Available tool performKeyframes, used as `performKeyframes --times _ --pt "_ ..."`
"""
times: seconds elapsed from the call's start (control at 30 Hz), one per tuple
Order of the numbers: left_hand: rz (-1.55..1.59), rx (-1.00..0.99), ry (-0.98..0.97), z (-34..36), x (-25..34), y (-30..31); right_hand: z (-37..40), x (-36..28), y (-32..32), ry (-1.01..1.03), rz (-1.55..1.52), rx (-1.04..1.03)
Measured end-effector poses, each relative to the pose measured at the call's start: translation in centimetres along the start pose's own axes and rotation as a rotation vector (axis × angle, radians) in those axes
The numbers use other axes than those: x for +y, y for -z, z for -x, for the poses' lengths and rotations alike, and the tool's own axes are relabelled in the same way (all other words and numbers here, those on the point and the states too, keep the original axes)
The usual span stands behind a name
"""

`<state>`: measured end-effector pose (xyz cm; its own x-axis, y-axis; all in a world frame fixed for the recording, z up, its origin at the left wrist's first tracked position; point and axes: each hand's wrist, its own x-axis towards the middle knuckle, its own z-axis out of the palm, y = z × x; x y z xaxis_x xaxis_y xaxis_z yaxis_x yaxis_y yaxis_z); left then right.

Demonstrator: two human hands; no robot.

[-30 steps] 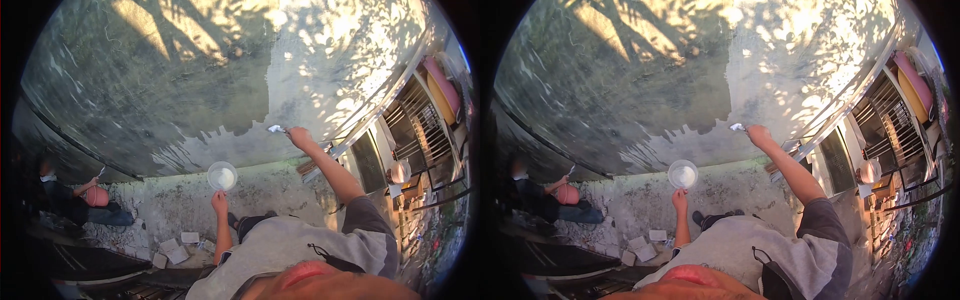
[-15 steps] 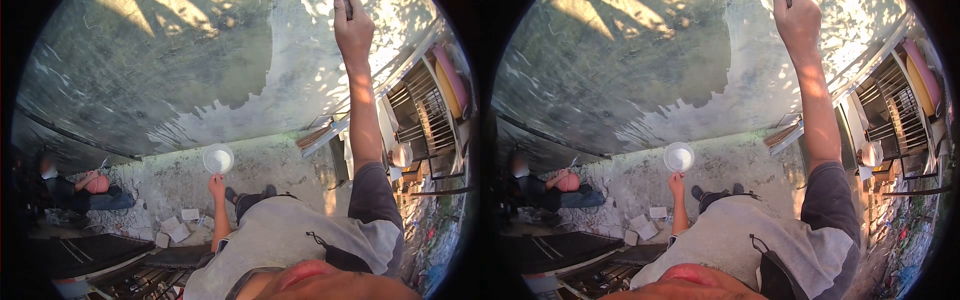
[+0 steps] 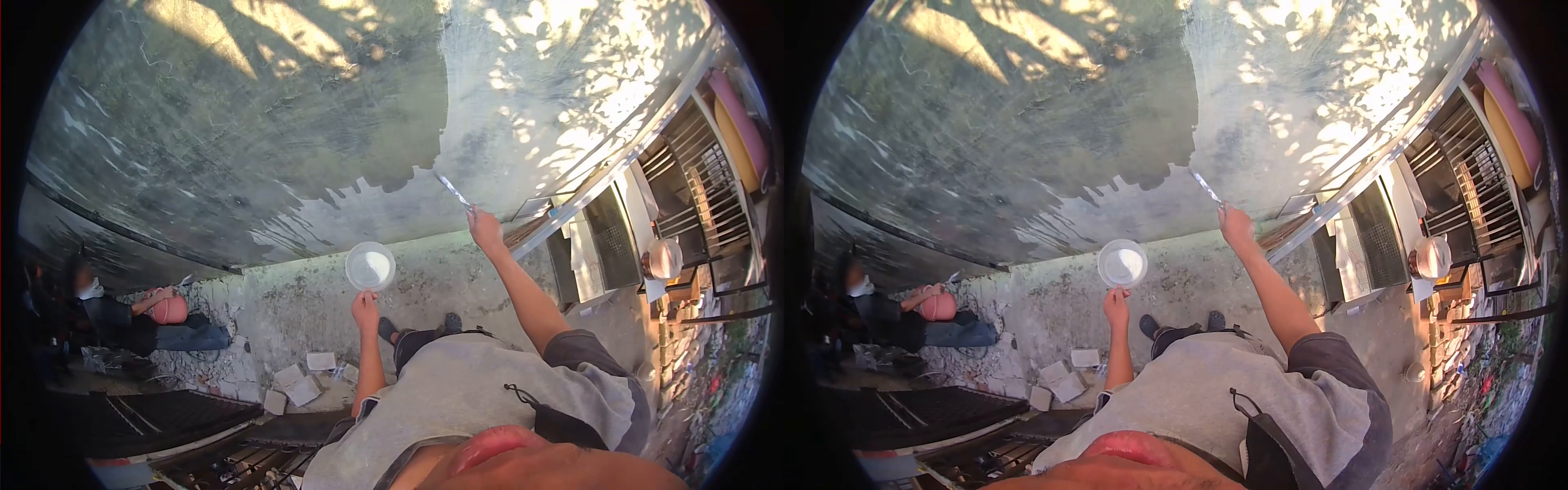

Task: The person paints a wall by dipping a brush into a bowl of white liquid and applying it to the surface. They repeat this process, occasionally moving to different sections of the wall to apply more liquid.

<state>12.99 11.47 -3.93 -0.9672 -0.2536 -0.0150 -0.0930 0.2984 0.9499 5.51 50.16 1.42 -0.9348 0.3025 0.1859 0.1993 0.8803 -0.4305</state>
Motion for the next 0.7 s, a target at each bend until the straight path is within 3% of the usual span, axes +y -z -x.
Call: performKeyframes --times 0.07,0.13,0.2,0.33,0.4,0.53,0.57,0.63,0.67,0.7 --pt "0.002 -0.002 -0.01 -0.2 -0.6 0.0 1.2 4.1 -5.6 -0.11 -0.148 -0.096" --pt "-0.002 -0.008 -0.017 -0.3 -0.5 0.1 1.5 4.6 -5.6 -0.225 -0.3 -0.193" --pt "-0.017 -0.011 0.006 -0.3 0.3 0.0 0.3 2.3 0.5 -0.886 -1.444 -0.59" --pt "-0.018 -0.055 -0.006 -0.8 0.5 -1.2 -5.0 -5.3 11.7 -0.684 -1.862 -0.39" --pt "0.012 -0.054 -0.05 -0.7 2.3 -1.7 -6.9 -9.5 18.6 -0.438 -1.858 -0.222" --pt "-0.01 -0.069 -0.007 -0.9 3.4 -2.2 -6.9 -14.6 30.6 0.028 -1.815 -0.155" --pt "0.011 -0.061 -0.019 -1.0 3.5 -2.5 -6.6 -15.7 32.3 0.015 -1.815 -0.162" --pt "0.034 -0.049 -0.026 -0.7 3.1 -2.5 -6.2 -17.4 34.6 0.188 -1.668 0.007" --pt "0.026 -0.062 -0.014 -0.6 2.8 -2.5 -6.6 -17.1 35.3 0.185 -1.666 0.0" --pt "0.019 -0.074 -0.002 -0.6 2.5 -2.4 -7.1 -16.3 36.0 0.362 -1.842 -0.272"
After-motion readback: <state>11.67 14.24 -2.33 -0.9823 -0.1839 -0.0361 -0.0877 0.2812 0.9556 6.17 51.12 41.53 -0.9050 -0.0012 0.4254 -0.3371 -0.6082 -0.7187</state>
